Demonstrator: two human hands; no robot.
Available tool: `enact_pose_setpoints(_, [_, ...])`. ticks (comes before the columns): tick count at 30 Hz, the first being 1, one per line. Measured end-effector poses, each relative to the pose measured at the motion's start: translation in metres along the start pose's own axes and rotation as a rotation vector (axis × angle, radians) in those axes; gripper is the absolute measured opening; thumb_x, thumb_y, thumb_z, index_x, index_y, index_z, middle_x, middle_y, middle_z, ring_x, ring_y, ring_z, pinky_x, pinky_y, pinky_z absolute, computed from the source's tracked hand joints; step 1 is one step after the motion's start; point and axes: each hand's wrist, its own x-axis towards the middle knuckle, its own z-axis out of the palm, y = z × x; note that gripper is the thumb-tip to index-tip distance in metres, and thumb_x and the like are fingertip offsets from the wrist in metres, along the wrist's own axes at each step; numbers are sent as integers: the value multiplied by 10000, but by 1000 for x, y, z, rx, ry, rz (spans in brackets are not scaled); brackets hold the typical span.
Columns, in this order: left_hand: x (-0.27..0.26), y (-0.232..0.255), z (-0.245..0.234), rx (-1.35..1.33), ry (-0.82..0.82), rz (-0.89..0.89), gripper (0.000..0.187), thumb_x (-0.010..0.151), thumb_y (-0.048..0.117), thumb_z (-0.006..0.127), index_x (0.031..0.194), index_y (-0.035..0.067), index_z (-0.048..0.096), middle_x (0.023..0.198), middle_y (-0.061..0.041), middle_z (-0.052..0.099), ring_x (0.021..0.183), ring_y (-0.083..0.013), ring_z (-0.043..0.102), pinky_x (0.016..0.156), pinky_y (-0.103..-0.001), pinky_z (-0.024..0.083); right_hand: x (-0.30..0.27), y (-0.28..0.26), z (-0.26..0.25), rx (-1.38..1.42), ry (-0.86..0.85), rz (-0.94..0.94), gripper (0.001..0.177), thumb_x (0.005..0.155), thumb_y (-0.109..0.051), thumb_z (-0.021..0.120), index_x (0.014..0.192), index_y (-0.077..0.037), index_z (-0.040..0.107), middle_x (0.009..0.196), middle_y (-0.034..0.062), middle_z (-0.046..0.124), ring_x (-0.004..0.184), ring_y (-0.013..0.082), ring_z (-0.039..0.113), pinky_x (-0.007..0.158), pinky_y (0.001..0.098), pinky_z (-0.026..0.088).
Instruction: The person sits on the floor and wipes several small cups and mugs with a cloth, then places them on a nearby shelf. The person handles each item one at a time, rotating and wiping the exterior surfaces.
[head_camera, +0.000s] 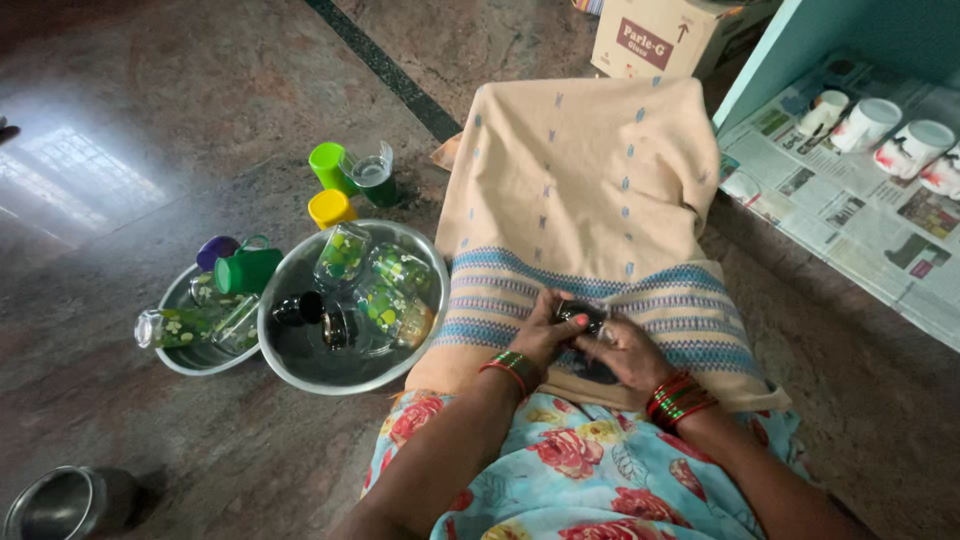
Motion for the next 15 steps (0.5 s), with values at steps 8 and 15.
enact_pose_setpoints(8, [-7, 11, 9, -32, 61, 52, 444, 880, -6, 699, 1234, 149, 481, 1208, -50, 630, 1078, -205, 650, 862, -351, 598, -7, -27, -12, 336, 506, 71, 262, 963, -125, 729, 1133, 73, 701, 1123, 110, 761, 987, 201, 663, 839, 316, 538])
enact_pose_setpoints(15, [17, -13, -13, -204, 77, -5, 413, 1005, 145, 543, 1414, 94, 512, 1273, -108, 610, 1094, -238, 639, 868, -394, 586, -3, -72, 24, -703, 262, -656, 353, 976, -254, 621, 1301, -127, 669, 1344, 71, 662, 1283, 289, 582, 1099, 434, 438])
